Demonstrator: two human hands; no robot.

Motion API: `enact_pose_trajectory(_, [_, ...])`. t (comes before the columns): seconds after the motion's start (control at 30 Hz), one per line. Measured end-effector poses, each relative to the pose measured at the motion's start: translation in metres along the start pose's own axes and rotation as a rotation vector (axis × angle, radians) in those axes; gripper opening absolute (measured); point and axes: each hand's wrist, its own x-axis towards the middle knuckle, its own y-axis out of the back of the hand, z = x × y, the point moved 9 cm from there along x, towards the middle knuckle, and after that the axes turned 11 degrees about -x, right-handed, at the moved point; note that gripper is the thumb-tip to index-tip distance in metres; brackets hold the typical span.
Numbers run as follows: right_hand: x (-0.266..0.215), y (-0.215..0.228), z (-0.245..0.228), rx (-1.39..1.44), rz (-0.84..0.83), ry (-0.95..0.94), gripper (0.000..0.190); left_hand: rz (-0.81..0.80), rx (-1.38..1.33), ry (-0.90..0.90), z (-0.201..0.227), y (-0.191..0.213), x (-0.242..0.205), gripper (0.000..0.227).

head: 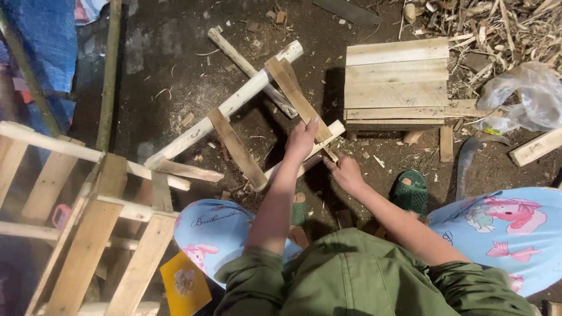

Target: The person sits on the ground assembling small wooden frame structures from sticks and slats. They trim and shape wooden sticks with a billhook-style blade, position slats against the frame, and drive nails using a hammer, working on multiple frame pieces one at a time.

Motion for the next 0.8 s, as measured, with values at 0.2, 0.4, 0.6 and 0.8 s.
enact_pose_trajectory(0.2, [0.0, -0.002, -0.002, -0.132, 0.018, 0.07, 0.042, -0.069, -0.036, -0.022, 0.0, -0.001, -0.003, 0.08])
enact_pose_trajectory(0.4, [0.021, -0.017, 0.015, -0.142, -0.002, 0.095, 0.043, -0.049, 0.021, -0.016, 0.01, -0.001, -0.01, 0.084])
enact_pose_trajectory(0.6, [0.024, -0.016, 0.025, -0.154, -0.022, 0.046, 0.049, -0.057, 0.044, 0.001, 0.028, 0.002, -0.026, 0.082])
enact_pose_trajectory(0.8, [-0.006, 0.005, 0.003, -0.15, -0.01, 0.033, 0.034, -0.066, -0.019, -0.019, 0.053, 0.001, -0.046, 0.075])
